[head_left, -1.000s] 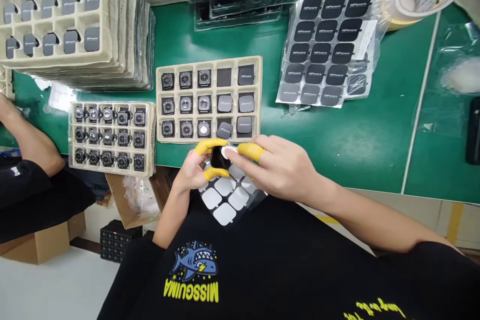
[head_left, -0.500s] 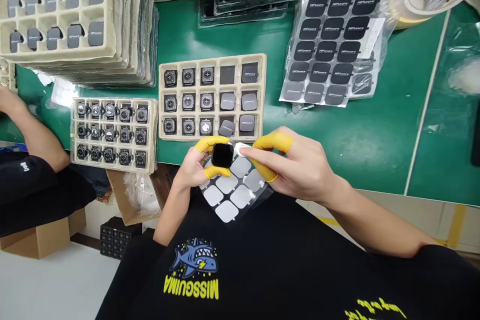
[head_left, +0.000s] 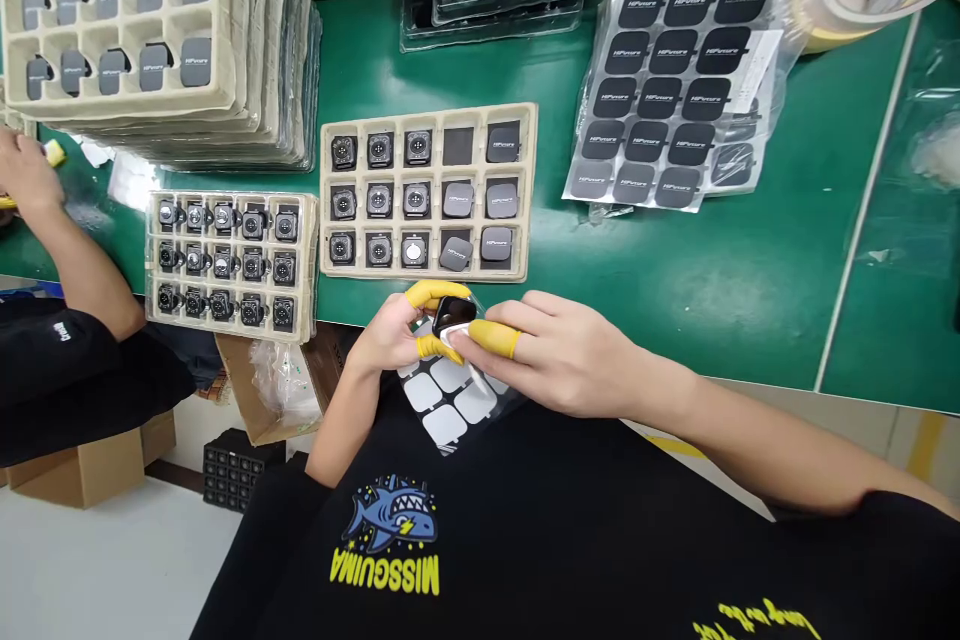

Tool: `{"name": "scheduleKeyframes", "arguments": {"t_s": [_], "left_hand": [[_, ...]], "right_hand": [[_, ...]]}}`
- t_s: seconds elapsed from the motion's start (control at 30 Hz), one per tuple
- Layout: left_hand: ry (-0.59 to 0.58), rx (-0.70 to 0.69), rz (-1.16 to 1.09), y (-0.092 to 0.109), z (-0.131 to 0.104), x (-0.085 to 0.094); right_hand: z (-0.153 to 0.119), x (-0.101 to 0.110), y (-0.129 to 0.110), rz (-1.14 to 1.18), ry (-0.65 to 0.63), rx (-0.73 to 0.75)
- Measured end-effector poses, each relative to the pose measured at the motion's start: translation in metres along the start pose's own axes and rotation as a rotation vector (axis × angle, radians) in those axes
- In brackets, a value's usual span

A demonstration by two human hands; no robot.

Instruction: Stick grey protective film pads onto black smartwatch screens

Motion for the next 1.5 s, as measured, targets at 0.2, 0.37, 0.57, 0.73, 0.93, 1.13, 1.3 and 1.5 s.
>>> {"name": "scheduleKeyframes", "arguments": {"t_s": [0.2,0.37,0.57,0.73,0.93,1.13,1.3,1.5], "left_hand": [[-0.041,-0.034,0.046,-0.001,0.003,-0.002],[0.078,-0.001,-0.091,-0.012,0.000,0.001],[0.135,-0.014,-0.117,-0.006,-0.002,0.006],[0.093,-0.046,-0.151,0.000,0.007,0.001],[0.023,-0.035,-0.097,0.000,0.009,-0.003],[0.120,-0.035,-0.084,-0.003,-0.003,0.012],[0.080,0.017,-0.125,-0.004,-0.002,0.004],[0.003,-0.007,-0.107,-0.008,0.005,-0.003]], "right_hand": [[0.013,-0.010,0.005,-0.085,0.039,0.014],[0.003,-0.007,0.023,-0.245,0.097,-0.095],[-0.019,0.014,0.034,-0.106,0.182,-0.277],[-0.014,0.011,0.010,0.071,0.100,-0.171],[-0.005,0.000,0.008,0.056,0.108,-0.144],[-0.020,0.006,0.023,0.320,-0.046,-0.129],[-0.022,0.015,0.032,0.284,0.104,-0.295],[-0.001,-0.010,0.017,0.186,0.070,-0.215]]}}
Point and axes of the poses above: each hand's wrist, its own z-axis towards the middle knuckle, its own x-axis out of the back of the hand, y = z × x, the point moved 6 cm from there along z, towards the middle knuckle, and after that the axes turned 8 degrees about -x, right-handed, at the moved point
